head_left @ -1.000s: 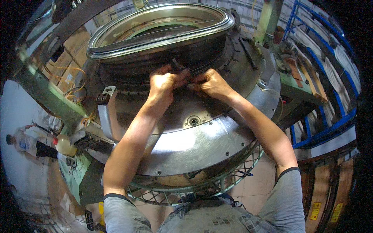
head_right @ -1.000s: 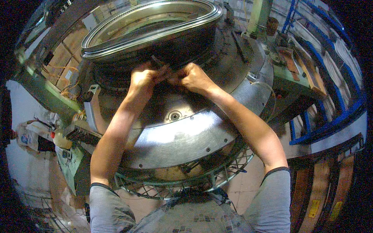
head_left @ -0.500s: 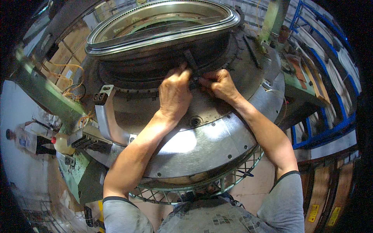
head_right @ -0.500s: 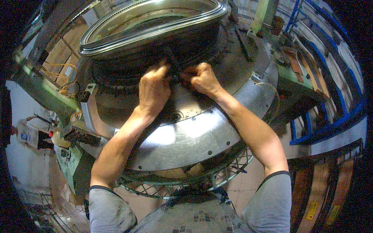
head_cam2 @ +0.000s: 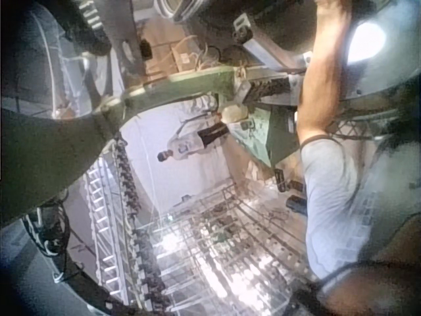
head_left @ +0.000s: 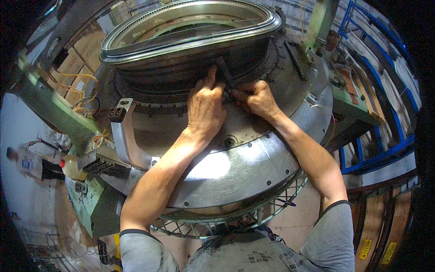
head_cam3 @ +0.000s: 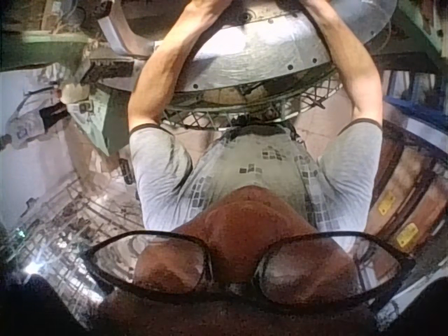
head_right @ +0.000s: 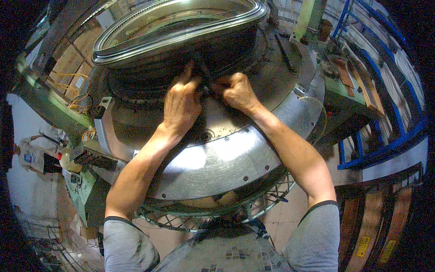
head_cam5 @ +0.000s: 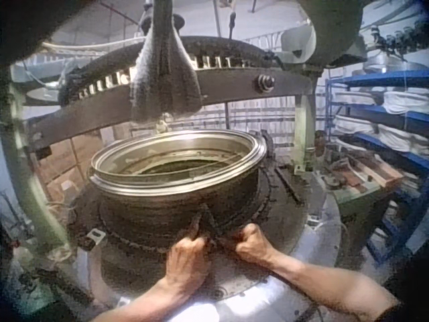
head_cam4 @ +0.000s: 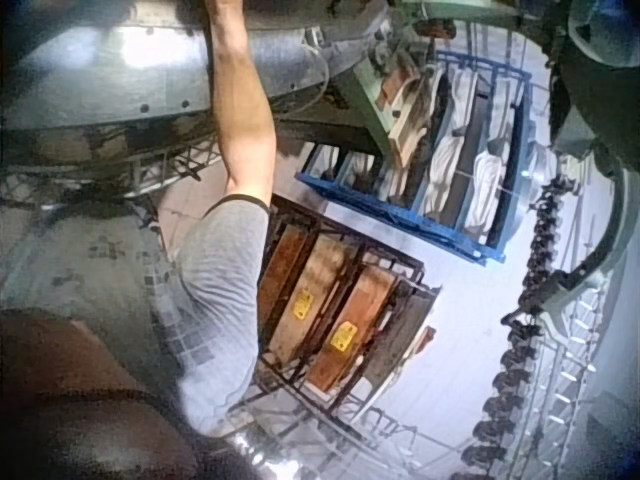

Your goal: The person repeatedly picks up small metal strips from a wooden tray and inserts them into slots around the rim of a large circular metal assembly. The person handles the strips one at a time, aligning and pressing them into place.

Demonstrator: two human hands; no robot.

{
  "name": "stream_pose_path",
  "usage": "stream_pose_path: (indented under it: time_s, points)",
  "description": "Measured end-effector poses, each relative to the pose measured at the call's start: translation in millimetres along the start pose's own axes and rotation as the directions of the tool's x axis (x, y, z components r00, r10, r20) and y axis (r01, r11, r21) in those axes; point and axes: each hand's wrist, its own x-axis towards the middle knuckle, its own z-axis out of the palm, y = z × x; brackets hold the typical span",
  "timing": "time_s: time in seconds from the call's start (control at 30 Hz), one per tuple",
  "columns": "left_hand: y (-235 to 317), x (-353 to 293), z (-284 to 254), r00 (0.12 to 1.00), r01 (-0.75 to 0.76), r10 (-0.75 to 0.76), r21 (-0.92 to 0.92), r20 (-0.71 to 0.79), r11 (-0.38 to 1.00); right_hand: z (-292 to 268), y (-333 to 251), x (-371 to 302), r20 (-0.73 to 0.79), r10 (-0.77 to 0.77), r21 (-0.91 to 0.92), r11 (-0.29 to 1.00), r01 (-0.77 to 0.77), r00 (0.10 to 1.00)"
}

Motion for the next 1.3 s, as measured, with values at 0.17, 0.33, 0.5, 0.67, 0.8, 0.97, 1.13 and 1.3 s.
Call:
stream_pose_path:
  time_s: [0.17,0.33,0.5,0.67,0.8,0.97,1.13,1.3]
  points:
    - [-1.1,-1.5,1.2,0.999,0.008,-0.009,0.023,0.044,1.000,-0.3,-2.4,-0.4,0.005,-0.011,0.009,1.000,0.011,1.000]
    - [1.1,0.0,0.2,0.999,-0.027,0.024,0.063,0.034,0.998,-0.7,-6.1,-1.7,0.005,0.010,0.014,1.000,-0.010,1.000]
    - [-0.2,1.3,-2.6,0.997,-0.050,0.046,0.051,0.066,0.997,-1.4,-5.9,-1.5,0.012,-0.006,0.007,1.000,0.006,1.000]
    - [-0.7,0.4,1.7,0.999,-0.020,0.018,0.041,0.049,0.999,-1.7,-5.2,-1.7,0.017,0.029,0.006,1.000,-0.029,0.999]
    - [-0.8,-0.3,2.7,0.998,0.004,-0.005,0.012,0.066,1.000,-1.0,-6.7,-2.9,0.008,0.017,0.035,0.999,-0.018,1.000]
    - [-0.2,1.0,-1.3,0.998,-0.016,0.015,0.019,0.067,1.000,-0.1,-6.8,-1.9,0.002,0.003,0.023,1.000,-0.003,1.000]
    - [0.3,2.6,-4.4,0.996,-0.024,0.024,0.006,0.082,1.000,-0.7,-5.4,-1.3,-0.006,0.013,-0.021,1.000,-0.014,1.000]
    - [0.0,3.0,-4.0,0.993,-0.017,0.014,0.022,0.118,1.000,-0.8,-6.6,-2.1,-0.007,0.001,-0.027,1.000,-0.002,1.000]
